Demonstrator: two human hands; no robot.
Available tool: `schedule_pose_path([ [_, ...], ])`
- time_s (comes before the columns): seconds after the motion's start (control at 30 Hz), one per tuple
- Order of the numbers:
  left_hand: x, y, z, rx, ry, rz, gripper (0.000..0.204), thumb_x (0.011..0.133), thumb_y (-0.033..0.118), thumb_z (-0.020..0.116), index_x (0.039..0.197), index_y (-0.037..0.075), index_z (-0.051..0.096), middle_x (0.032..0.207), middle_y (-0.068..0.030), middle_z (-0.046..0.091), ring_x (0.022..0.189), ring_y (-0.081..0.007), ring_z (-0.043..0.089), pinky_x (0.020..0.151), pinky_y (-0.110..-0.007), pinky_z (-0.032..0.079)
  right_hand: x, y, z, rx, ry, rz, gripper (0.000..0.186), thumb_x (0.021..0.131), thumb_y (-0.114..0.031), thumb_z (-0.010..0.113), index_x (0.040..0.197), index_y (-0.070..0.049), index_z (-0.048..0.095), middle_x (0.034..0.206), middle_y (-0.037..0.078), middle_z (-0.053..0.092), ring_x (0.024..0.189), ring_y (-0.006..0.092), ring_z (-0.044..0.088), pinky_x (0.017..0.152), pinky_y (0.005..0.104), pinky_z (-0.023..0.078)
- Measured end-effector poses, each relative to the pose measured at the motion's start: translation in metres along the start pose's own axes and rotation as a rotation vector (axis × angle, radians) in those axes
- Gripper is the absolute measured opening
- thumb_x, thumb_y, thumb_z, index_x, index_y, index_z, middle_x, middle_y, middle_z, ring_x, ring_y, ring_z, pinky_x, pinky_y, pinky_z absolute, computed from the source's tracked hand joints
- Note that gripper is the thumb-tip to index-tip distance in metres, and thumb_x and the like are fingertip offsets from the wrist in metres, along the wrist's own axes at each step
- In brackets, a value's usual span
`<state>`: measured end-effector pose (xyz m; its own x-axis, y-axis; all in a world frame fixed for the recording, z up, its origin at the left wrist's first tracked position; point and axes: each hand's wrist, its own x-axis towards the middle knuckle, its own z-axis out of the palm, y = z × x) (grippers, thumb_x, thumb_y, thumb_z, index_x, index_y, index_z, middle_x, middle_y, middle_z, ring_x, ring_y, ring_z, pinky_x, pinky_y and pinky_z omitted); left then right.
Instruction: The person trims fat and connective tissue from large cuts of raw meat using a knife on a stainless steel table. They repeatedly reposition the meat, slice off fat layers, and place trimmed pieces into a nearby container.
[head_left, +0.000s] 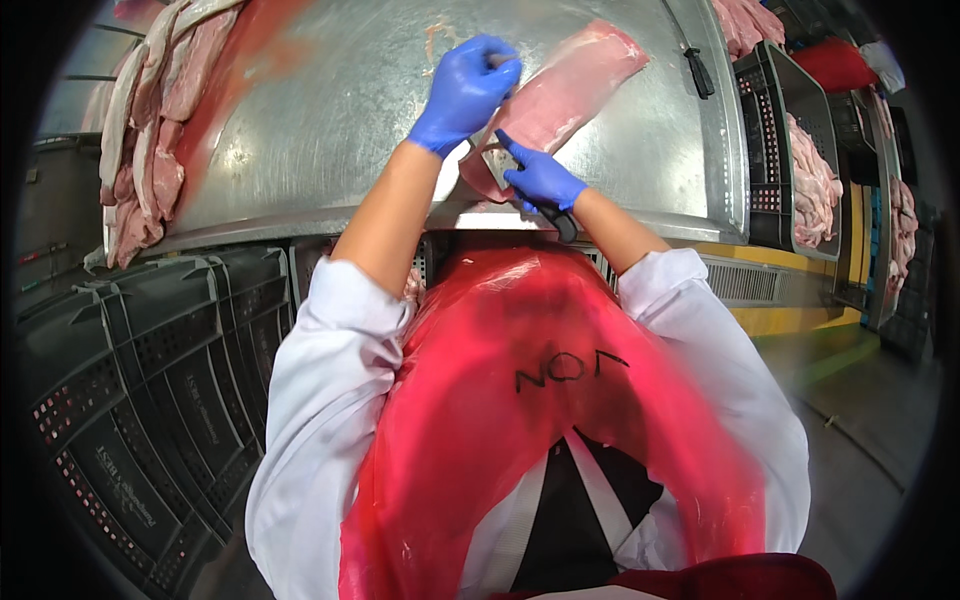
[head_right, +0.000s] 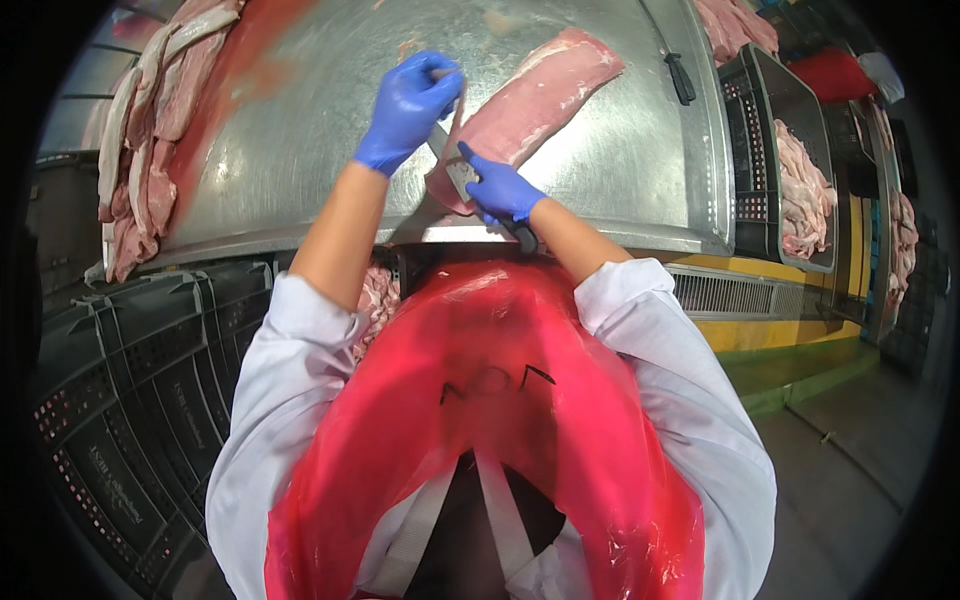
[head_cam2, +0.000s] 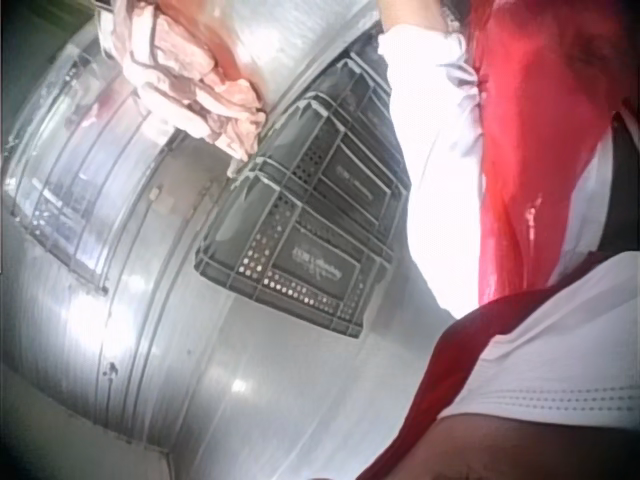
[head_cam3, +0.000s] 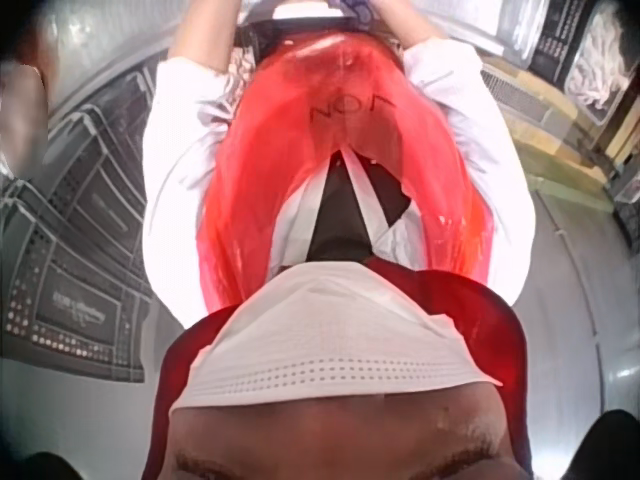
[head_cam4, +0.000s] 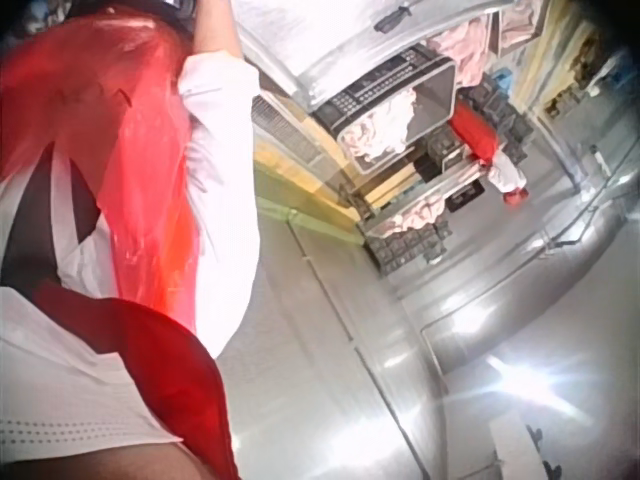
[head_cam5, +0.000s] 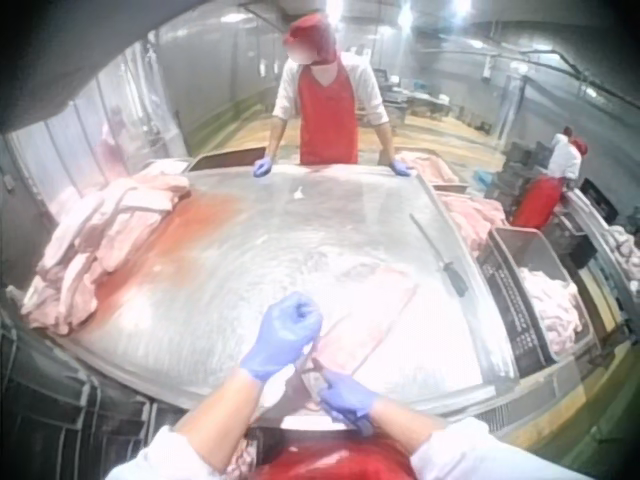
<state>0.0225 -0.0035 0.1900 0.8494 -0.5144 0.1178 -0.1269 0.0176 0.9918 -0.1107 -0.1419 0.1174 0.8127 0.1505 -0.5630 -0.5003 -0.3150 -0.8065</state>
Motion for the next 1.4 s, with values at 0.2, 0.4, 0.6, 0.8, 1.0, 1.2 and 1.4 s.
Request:
schedule_pose_path([
  [0.2,-0.112,0.057,-0.102,-0.127,0.203,-0.094,0.014,0.095,0.015,0.069,0.100,0.006,0.059,0.076,0.0022,0.052,0.061,-0.0056,0.045,0.052,-0.022,0.033,-0.082,0.016,0.012,-0.140,-0.190,-0.080,0.074,0.096,-0.009,0.050,0.163,-0.024,0.024,0.073,0.011,0.065,0.048,0.0163,0.058,0.051,0.0310,0.054],
  [0.4,-0.272,-0.037,-0.236,0.523,0.065,-0.702,0.010,0.090,0.012,0.066,0.083,0.005,0.062,0.067,-0.0042,0.062,0.061,-0.0153,0.059,0.057,-0.032,0.047,-0.099,0.071,-0.058,0.184,0.220,-0.097,0.071,0.098,-0.008,0.057,0.162,-0.020,0.028,0.079,0.007,0.062,0.056,0.0107,0.057,0.050,0.0275,0.052],
  [0.6,-0.130,-0.062,-0.119,0.986,-0.139,-0.338,0.040,0.088,0.025,0.073,0.117,-0.002,0.066,0.106,-0.0236,0.069,0.093,-0.0384,0.069,0.081,-0.042,0.055,-0.109,0.143,-0.126,0.477,0.570,-0.044,0.065,0.098,-0.008,0.060,0.157,-0.009,0.035,0.083,0.004,0.062,0.062,0.0104,0.060,0.051,0.0278,0.052],
  [0.8,0.144,-0.065,0.123,0.820,-0.384,0.057,0.035,0.090,0.030,0.068,0.116,0.007,0.069,0.109,-0.0171,0.069,0.096,-0.0358,0.068,0.086,-0.044,0.054,-0.106,0.166,-0.183,0.430,0.645,-0.084,0.063,0.098,-0.007,0.059,0.157,-0.009,0.036,0.075,0.006,0.062,0.053,0.0112,0.057,0.050,0.0281,0.052],
  [1.0,0.304,-0.127,0.217,1.307,-0.887,0.087,0.037,0.086,0.028,0.068,0.121,0.015,0.069,0.118,-0.0134,0.071,0.111,-0.0344,0.067,0.093,-0.044,0.053,-0.110,0.195,-0.232,0.379,0.734,-0.106,0.062,0.098,-0.005,0.057,0.156,-0.013,0.039,0.070,0.007,0.063,0.054,0.0118,0.060,0.048,0.0294,0.051],
  [1.2,0.331,-0.133,0.231,1.352,-1.182,-0.043,0.039,0.083,0.031,0.070,0.118,0.014,0.069,0.116,-0.0149,0.071,0.108,-0.0348,0.067,0.092,-0.043,0.053,-0.098,0.194,-0.264,0.393,0.703,-0.009,0.062,0.096,-0.010,0.057,0.156,-0.012,0.039,0.070,0.006,0.063,0.052,0.0121,0.059,0.049,0.0299,0.052],
  [1.4,0.312,-0.118,0.222,1.251,-1.012,-0.047,0.034,0.079,0.026,0.067,0.110,0.011,0.071,0.107,-0.0169,0.073,0.099,-0.0368,0.069,0.087,-0.043,0.054,-0.016,0.142,-0.287,0.527,0.655,-0.210,0.068,0.097,-0.013,0.056,0.160,-0.017,0.031,0.079,0.008,0.065,0.060,0.0122,0.061,0.055,0.0302,0.055],
])
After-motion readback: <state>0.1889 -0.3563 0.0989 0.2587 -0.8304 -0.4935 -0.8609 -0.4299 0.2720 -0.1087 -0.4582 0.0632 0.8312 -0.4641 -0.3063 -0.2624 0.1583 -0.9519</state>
